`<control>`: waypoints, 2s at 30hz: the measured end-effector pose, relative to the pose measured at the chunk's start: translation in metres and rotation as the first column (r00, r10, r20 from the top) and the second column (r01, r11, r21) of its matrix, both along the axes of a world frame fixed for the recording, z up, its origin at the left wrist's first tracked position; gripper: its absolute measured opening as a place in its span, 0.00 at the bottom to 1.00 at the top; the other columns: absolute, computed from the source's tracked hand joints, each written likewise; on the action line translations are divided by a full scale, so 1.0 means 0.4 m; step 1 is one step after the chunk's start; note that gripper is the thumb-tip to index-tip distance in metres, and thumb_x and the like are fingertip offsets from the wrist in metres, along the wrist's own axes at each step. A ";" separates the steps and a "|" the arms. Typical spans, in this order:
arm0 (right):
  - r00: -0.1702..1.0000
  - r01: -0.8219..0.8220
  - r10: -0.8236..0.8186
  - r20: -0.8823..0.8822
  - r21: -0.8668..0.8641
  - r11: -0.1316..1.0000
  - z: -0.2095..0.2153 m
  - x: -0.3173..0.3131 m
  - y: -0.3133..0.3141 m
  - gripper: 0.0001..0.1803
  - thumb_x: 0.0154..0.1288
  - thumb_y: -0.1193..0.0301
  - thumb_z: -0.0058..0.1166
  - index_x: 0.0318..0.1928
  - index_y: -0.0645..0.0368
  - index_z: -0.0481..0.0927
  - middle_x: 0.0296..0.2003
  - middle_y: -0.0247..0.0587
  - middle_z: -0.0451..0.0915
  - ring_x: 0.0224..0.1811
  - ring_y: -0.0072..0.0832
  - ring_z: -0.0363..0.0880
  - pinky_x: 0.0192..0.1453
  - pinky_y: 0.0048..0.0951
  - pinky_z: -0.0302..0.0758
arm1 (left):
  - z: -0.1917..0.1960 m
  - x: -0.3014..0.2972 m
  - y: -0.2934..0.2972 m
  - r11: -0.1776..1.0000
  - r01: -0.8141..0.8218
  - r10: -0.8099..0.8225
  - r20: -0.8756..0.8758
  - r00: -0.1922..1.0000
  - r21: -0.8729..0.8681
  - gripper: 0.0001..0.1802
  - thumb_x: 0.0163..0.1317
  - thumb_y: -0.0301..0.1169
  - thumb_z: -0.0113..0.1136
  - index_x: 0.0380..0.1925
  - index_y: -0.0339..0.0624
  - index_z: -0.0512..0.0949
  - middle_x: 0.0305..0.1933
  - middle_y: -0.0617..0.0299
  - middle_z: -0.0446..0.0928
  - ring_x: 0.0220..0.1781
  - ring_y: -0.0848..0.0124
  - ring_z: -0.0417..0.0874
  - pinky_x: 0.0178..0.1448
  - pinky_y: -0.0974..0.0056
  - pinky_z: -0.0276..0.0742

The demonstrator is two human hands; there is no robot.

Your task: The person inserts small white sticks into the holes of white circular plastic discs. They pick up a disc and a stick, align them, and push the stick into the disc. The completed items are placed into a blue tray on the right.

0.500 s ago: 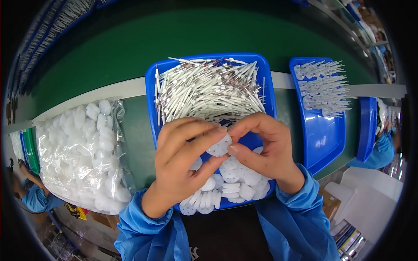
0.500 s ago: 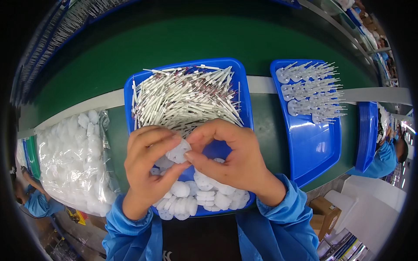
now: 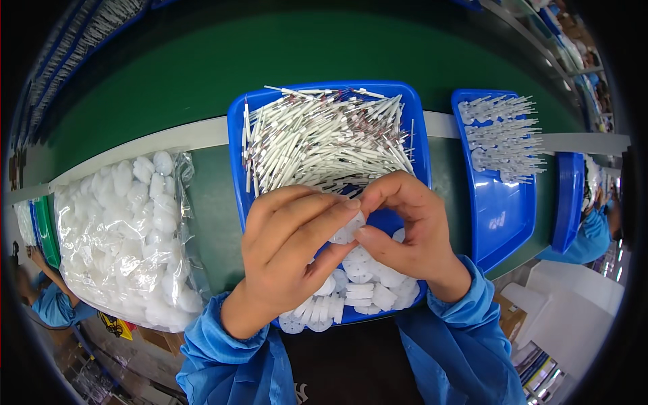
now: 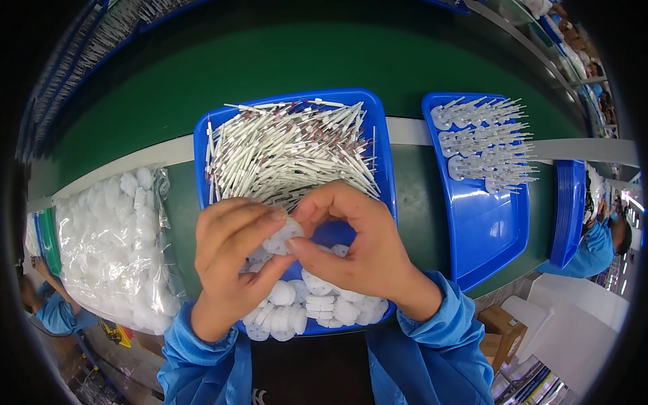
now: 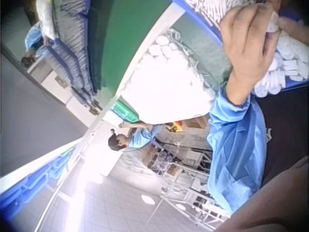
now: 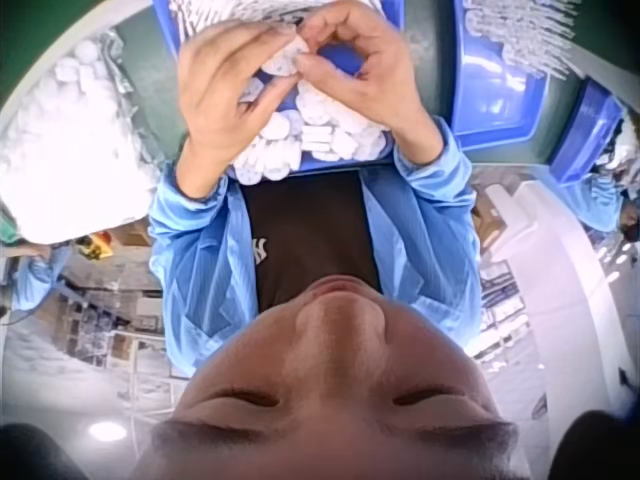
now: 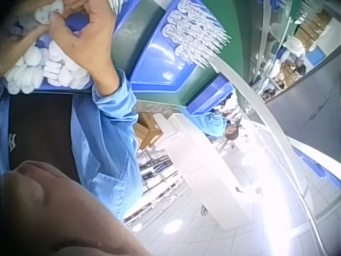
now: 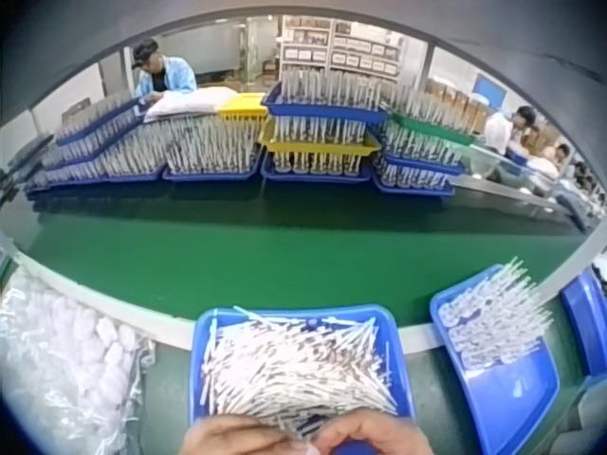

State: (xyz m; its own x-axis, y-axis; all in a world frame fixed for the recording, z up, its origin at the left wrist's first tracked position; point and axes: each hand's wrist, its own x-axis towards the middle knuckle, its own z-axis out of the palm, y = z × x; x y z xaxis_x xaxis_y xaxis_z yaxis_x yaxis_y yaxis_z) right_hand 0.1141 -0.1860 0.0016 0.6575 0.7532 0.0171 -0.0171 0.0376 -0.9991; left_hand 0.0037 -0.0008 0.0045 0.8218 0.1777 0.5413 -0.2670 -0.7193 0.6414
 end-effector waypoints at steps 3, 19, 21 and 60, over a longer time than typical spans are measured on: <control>0.994 -0.037 0.042 -0.104 0.046 0.998 0.005 0.004 -0.007 0.18 0.69 0.83 0.69 0.56 0.63 0.79 0.47 0.35 0.84 0.51 0.19 0.86 0.58 0.27 0.84 | 0.003 -0.001 0.000 1.000 -0.002 0.002 -0.006 1.000 -0.011 0.28 0.45 0.27 0.84 0.52 0.43 0.92 0.52 0.61 0.89 0.52 0.57 0.86 0.57 0.57 0.83; 0.919 0.208 -0.114 0.377 -0.221 0.953 0.035 0.023 -0.057 0.07 0.67 0.82 0.69 0.43 0.62 0.87 0.37 0.40 0.90 0.36 0.24 0.90 0.45 0.27 0.86 | -0.031 -0.015 0.014 0.945 0.239 -0.247 -0.006 0.969 -0.224 0.25 0.58 0.35 0.83 0.55 0.40 0.90 0.57 0.50 0.86 0.53 0.56 0.86 0.56 0.55 0.82; 0.655 0.359 -0.045 0.754 -0.258 0.897 0.041 0.056 -0.074 0.10 0.59 0.82 0.72 0.41 0.58 0.89 0.38 0.42 0.90 0.33 0.35 0.89 0.40 0.32 0.85 | -0.040 -0.027 0.021 0.899 0.250 -0.272 -0.011 0.962 -0.359 0.22 0.68 0.40 0.78 0.55 0.37 0.89 0.58 0.47 0.85 0.53 0.57 0.86 0.57 0.56 0.81; 0.671 0.176 0.007 0.741 -0.169 0.970 0.025 0.031 0.004 0.14 0.57 0.74 0.78 0.44 0.49 0.92 0.21 0.26 0.83 0.25 0.26 0.81 0.55 0.36 0.78 | -0.049 -0.039 0.008 0.587 -0.027 -0.124 -0.123 0.985 -0.809 0.18 0.72 0.13 0.65 0.60 0.30 0.83 0.60 0.55 0.78 0.57 0.70 0.87 0.63 0.65 0.87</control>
